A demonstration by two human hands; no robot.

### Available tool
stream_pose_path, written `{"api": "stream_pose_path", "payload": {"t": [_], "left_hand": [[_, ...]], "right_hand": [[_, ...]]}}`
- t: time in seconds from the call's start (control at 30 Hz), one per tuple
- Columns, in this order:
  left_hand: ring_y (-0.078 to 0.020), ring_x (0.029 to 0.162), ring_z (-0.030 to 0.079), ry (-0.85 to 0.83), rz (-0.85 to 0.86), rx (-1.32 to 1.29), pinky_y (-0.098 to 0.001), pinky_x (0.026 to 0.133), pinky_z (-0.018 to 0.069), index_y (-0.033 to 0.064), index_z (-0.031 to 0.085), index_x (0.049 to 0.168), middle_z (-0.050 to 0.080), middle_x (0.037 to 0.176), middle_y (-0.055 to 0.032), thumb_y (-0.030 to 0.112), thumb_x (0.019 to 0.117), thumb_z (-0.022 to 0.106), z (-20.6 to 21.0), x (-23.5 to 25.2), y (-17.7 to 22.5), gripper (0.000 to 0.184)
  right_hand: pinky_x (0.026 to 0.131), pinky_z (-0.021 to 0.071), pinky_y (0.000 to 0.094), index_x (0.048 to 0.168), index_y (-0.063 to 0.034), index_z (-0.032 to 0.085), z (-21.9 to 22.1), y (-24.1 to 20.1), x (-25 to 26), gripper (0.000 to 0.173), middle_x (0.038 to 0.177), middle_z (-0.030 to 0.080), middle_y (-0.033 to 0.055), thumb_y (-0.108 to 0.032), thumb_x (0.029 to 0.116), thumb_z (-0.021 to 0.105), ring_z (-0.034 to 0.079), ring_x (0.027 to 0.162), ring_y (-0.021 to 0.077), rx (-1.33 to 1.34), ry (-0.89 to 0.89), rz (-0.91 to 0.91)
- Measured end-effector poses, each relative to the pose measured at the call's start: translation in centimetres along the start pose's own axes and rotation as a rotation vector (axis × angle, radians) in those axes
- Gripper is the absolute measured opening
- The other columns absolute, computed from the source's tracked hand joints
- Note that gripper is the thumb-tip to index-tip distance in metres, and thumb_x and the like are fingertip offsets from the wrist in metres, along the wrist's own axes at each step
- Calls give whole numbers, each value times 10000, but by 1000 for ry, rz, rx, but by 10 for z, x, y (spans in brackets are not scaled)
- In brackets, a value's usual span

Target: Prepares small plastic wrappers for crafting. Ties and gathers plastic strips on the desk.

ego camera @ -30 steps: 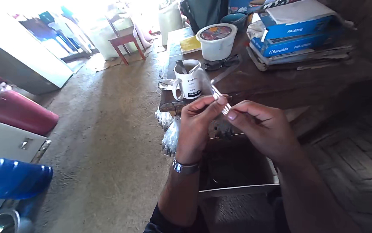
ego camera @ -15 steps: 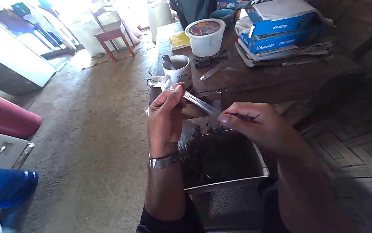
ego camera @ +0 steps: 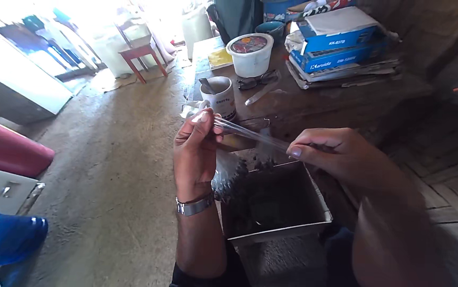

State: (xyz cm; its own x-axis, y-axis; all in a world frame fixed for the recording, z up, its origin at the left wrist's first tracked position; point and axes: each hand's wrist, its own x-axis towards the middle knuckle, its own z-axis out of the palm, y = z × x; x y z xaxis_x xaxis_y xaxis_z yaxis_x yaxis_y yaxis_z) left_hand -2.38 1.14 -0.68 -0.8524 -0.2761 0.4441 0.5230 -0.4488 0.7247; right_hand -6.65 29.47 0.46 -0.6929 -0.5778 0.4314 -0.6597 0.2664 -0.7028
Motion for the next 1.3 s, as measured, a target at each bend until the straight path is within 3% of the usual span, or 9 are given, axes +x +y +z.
{"api": "stream_pose_path", "payload": {"t": [0.37,0.43,0.5,0.57,0.63,0.73,0.8,0.97,1.3], "left_hand": [[-107,778,651,72,223,29,-281,742,589,96,714,1005,673,915,-26,174,1024,636,14,-4,-2,112],[-112,860,672,-10,231,-18,-288,790,587,144,679,1151,685,982,1,336,1078,526,16,-3,-4,257],[-156,1080,658,-182,153,-18,-318,910,563,177,516,1462,651,1265,-23,607,1045,406,19,-4,-8,610],[-164,1157,635,-288,20,68,-323,918,564,175,433,1530,583,1419,-40,725,946,502,26,-8,-20,805],[-165,1124,635,-343,-96,156,-350,911,569,121,545,1464,613,1361,-61,531,935,700,37,-16,-31,687],[-174,978,674,-323,-78,262,-340,819,584,10,744,1163,706,1157,-118,168,1010,663,50,-20,-40,234],[-151,917,678,-273,-61,271,-322,794,590,21,769,1072,718,1116,-103,169,1033,629,46,-17,-40,208],[-71,721,622,-101,-94,120,-230,652,548,33,759,1068,721,1051,-77,187,1023,642,21,-6,-19,199],[-50,645,586,53,9,128,-193,606,526,35,735,1075,685,874,-34,198,1044,603,-14,1,12,212]], "right_hand": [[641,596,228,984,-190,774,6,1,1,163,914,716,-92,-307,992,660,674,781,46,96,-36,-84],[633,582,222,982,-168,772,13,-1,3,162,917,709,-78,-281,993,656,662,771,48,120,12,-113],[631,564,216,993,-133,761,22,-6,7,163,932,700,-53,-245,1000,643,645,767,55,143,86,-147],[655,566,213,998,-106,755,29,-10,10,157,947,703,-37,-212,1002,640,645,783,55,132,167,-174],[684,579,215,991,-100,752,34,-13,12,144,947,698,-35,-205,1000,655,654,813,55,95,219,-177],[617,541,193,938,-103,739,37,-12,13,147,873,674,-47,-218,996,668,624,742,34,66,252,-140],[654,575,198,981,-115,752,34,-10,12,141,913,695,-57,-219,997,657,652,778,31,40,230,-134],[679,583,214,964,-163,762,19,-5,9,175,911,703,-86,-279,994,634,661,806,26,-13,144,-141],[676,583,209,947,-201,778,-1,-3,-1,201,895,701,-115,-326,986,626,663,810,10,-79,81,-152]]}}
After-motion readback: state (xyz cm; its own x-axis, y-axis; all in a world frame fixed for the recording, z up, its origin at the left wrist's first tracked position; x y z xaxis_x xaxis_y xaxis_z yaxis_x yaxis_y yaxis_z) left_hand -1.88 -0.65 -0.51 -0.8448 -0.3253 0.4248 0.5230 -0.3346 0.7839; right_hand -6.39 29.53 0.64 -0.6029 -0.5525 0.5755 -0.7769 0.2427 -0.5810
